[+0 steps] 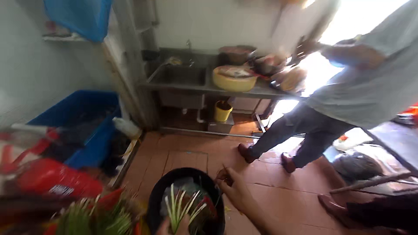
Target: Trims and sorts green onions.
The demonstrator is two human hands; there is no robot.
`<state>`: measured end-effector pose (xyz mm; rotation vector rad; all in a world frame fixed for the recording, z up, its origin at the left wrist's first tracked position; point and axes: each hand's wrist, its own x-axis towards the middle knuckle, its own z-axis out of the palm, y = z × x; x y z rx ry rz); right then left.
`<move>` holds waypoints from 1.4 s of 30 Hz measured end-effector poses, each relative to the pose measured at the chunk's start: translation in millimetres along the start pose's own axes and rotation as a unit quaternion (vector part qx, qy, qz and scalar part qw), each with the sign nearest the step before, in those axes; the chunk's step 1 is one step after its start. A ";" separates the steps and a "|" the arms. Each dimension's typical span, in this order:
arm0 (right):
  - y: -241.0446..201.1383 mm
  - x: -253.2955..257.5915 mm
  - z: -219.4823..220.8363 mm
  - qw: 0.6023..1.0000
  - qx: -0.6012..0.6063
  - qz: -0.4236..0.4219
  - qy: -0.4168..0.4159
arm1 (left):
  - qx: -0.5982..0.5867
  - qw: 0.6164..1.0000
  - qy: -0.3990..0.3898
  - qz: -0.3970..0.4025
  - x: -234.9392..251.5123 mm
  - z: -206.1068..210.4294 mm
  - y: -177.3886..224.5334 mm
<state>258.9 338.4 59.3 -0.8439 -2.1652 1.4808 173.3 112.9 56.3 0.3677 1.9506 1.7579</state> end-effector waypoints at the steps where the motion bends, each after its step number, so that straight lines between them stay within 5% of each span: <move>1: 0.7 -3.5 5.9 0.996 0.079 0.009 -0.044 | -0.006 1.000 0.004 0.007 -1.1 -0.5 3.9; 5: -10.0 -14.2 24.1 0.965 0.227 0.077 -0.104 | -0.031 0.998 -0.002 0.056 -0.3 3.7 7.1; 11: -10.5 -17.9 33.8 0.952 0.243 0.126 -0.135 | -0.015 0.997 -0.009 0.075 -2.7 7.9 -0.2; 19: -1.6 -23.8 39.9 0.962 0.250 0.001 -0.106 | -0.121 0.988 -0.055 -0.081 -1.3 5.9 4.6; 25: 9.0 -19.8 41.7 0.926 0.340 0.113 -0.120 | -0.245 0.952 -0.100 -0.155 4.5 1.2 4.6; 29: 26.7 -19.0 45.7 0.937 0.297 0.151 -0.102 | -0.266 0.949 -0.080 -0.150 9.6 -1.8 3.9; 37: -0.6 -35.2 43.6 0.949 0.272 0.010 -0.158 | -0.179 0.978 -0.018 -0.109 16.9 -0.3 9.3; 42: -16.9 -25.9 58.4 0.969 0.204 0.052 -0.132 | -0.116 0.992 -0.032 -0.033 14.0 2.9 1.9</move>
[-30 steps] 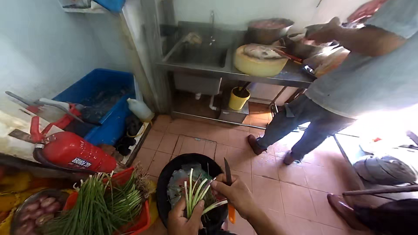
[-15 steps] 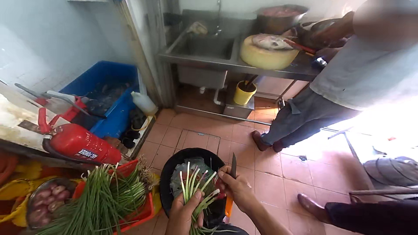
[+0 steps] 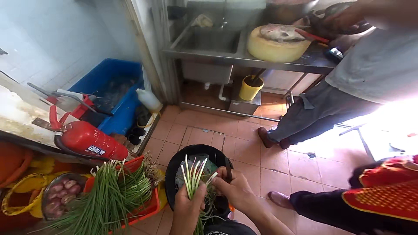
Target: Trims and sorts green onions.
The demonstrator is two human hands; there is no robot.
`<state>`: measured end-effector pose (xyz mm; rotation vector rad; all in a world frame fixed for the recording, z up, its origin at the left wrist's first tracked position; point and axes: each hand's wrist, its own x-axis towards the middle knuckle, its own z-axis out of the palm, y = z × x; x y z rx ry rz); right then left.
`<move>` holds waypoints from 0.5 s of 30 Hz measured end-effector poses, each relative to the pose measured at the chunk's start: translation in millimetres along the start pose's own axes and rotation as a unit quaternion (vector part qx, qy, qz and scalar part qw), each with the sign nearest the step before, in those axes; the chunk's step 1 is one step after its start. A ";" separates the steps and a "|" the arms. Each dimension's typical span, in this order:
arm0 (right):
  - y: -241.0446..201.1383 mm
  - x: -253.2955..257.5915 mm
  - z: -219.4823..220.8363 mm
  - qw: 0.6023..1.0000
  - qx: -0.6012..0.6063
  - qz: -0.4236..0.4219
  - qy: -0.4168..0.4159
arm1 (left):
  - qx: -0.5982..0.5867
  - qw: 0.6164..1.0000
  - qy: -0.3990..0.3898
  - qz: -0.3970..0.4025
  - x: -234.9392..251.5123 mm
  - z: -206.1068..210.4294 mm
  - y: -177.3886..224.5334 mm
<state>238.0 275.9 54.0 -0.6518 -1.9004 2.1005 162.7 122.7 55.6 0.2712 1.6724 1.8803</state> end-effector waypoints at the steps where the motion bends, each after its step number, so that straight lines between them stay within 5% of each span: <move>1: 1.2 1.8 0.0 1.000 -0.013 -0.008 -0.004 | 0.016 1.000 0.001 0.021 -0.2 -1.0 -1.7; 6: 4.2 -0.5 -1.4 0.999 -0.034 0.025 -0.028 | 0.109 0.991 0.038 0.063 0.5 -5.4 -6.4; 10: 3.6 -5.2 -1.3 0.968 0.211 0.135 -0.030 | 0.181 0.973 0.033 0.140 3.3 -4.5 -13.5; 13: 5.5 -5.3 -9.3 0.914 0.395 0.081 -0.029 | 0.211 0.967 0.029 0.136 7.2 -8.4 -13.5; 15: 2.0 -2.3 -18.4 0.910 0.411 0.046 -0.006 | 0.209 0.973 0.057 0.083 16.7 -18.2 -5.9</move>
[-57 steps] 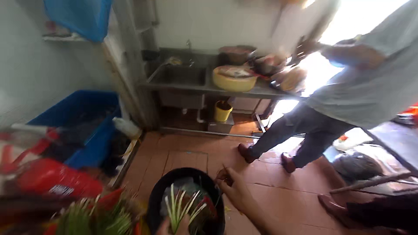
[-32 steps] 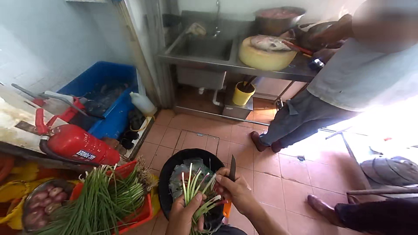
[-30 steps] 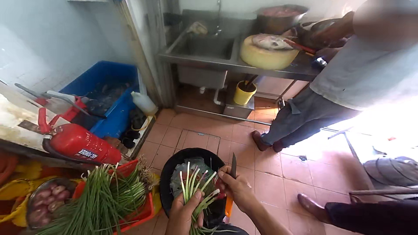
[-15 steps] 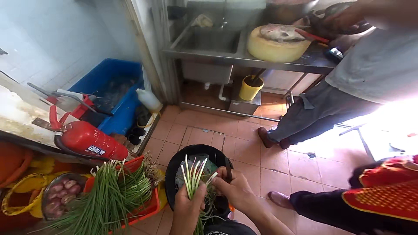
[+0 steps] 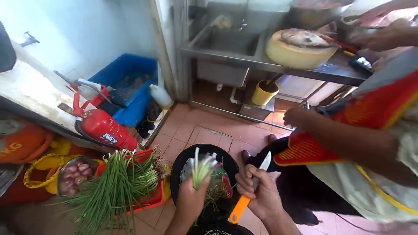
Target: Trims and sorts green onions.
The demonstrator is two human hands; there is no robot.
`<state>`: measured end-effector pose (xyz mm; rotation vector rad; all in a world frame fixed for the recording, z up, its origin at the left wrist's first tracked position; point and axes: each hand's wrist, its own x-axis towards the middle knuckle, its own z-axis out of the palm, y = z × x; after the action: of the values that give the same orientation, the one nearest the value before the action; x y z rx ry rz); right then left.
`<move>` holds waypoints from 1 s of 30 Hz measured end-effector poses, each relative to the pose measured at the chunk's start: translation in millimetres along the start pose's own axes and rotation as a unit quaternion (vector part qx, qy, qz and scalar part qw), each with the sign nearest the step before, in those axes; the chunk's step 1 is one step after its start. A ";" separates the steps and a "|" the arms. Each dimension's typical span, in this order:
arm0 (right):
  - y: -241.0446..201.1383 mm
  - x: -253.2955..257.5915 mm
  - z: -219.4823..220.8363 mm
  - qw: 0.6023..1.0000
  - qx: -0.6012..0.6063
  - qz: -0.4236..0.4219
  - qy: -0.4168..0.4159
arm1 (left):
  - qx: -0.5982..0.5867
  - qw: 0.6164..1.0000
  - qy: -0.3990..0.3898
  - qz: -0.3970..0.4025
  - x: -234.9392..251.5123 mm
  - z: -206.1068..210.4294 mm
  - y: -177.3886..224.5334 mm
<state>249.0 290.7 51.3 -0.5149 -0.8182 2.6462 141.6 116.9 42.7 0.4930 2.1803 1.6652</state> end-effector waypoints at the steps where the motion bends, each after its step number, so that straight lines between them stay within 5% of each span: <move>1: -1.0 -1.0 -4.3 0.999 -0.033 0.006 0.016 | -0.016 1.000 0.016 -0.019 9.5 -9.9 0.0; 5: 32.1 -19.4 -37.4 0.965 -0.178 0.158 0.109 | -0.227 0.968 0.108 -0.026 67.4 -65.9 3.2; 7: 55.4 -31.5 -60.0 0.959 -0.129 0.216 0.133 | -0.314 0.938 0.145 -0.009 93.0 -84.6 15.3; 11: 77.4 -47.5 -63.7 0.968 -0.048 0.199 0.142 | -0.356 0.917 0.175 0.043 123.6 -105.5 36.7; 14: 71.7 -44.7 -45.1 0.954 -0.206 0.214 0.031 | -0.356 0.915 0.179 0.066 133.8 -108.3 62.2; 18: 93.1 -18.7 -15.4 0.873 -0.317 0.299 -0.219 | -0.352 0.917 0.160 0.096 127.1 -112.4 98.7; 20: 119.5 -3.3 3.0 0.870 -0.271 0.312 -0.270 | -0.364 0.914 0.140 0.108 116.2 -115.5 117.2; 23: 141.1 15.2 24.1 0.923 -0.136 0.241 -0.269 | -0.405 0.900 0.097 0.126 99.3 -131.7 134.4; 27: 118.3 26.9 23.7 0.954 0.024 0.129 -0.270 | -0.465 0.875 0.055 0.123 72.8 -160.0 145.4; 30: 97.5 28.4 14.3 0.963 0.065 0.131 -0.226 | -0.492 0.863 0.053 0.098 54.5 -182.6 141.8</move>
<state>198.7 219.0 -2.0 0.0294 -0.7258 3.0953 15.5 23.8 221.2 0.3123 1.0625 2.6398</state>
